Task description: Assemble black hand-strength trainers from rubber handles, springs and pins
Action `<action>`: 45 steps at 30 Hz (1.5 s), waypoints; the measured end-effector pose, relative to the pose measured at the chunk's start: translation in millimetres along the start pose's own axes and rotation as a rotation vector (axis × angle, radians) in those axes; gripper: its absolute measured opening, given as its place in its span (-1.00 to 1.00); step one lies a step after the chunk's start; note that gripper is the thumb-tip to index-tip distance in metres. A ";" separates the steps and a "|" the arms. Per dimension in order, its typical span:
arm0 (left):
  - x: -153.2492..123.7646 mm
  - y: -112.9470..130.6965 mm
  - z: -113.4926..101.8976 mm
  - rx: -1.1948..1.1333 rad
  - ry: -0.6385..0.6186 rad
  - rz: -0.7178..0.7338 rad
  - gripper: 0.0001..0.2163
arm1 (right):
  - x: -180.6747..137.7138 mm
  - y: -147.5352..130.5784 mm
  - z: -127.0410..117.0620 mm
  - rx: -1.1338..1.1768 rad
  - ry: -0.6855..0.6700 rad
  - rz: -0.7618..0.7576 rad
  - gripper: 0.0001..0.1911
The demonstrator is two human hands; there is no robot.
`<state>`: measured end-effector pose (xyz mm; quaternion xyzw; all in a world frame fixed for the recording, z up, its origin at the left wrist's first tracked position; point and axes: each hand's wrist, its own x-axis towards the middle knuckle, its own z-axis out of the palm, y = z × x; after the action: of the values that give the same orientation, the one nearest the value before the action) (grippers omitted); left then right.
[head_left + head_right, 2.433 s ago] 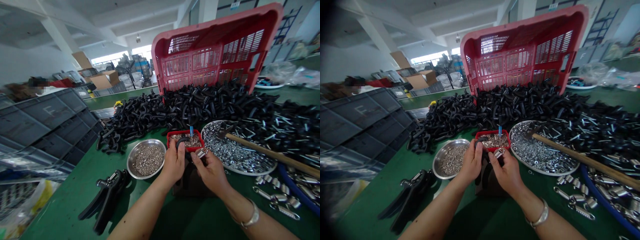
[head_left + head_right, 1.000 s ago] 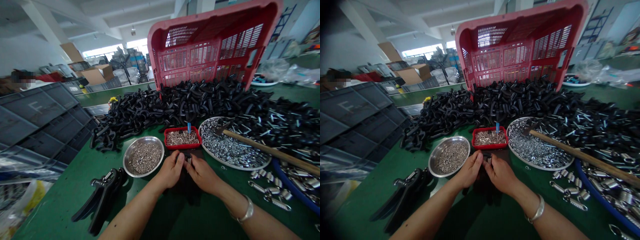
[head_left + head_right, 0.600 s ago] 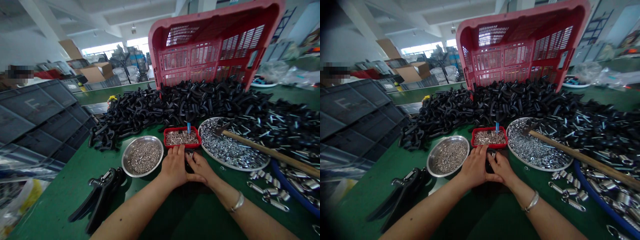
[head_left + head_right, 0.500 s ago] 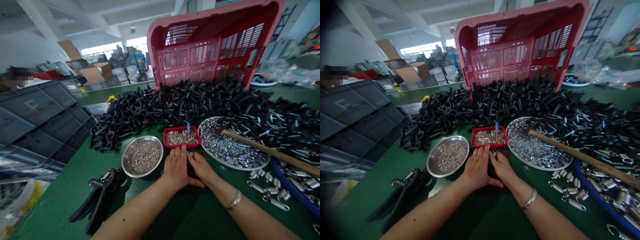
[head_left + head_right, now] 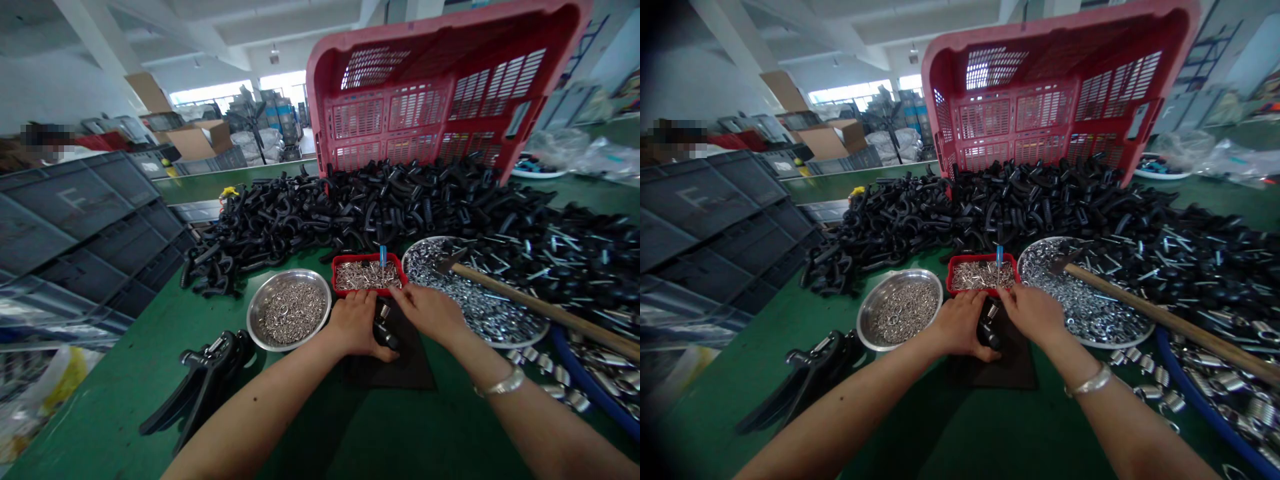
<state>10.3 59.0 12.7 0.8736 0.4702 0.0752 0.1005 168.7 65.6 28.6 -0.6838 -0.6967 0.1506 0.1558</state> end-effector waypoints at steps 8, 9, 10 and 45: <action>0.5 1.9 11.1 0.084 -0.118 0.055 0.08 | 76.3 -34.4 -3.3 -0.474 -0.240 -0.315 -0.83; -1.4 1.3 10.6 0.080 -0.119 0.065 0.09 | 81.0 -35.9 0.2 -0.478 -0.249 -0.324 -0.81; -3.3 0.5 8.5 0.075 -0.121 0.078 0.10 | 84.4 -35.8 3.0 -0.478 -0.251 -0.335 -0.80; 45.8 -60.7 -27.3 -0.165 0.116 -0.324 -0.87 | 88.1 -7.3 17.7 -0.256 -0.075 -0.388 -0.80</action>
<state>-19.8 132.8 25.9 0.7693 0.6020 0.1465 0.1557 153.1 153.6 16.7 -0.5453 -0.8337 0.0536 0.0679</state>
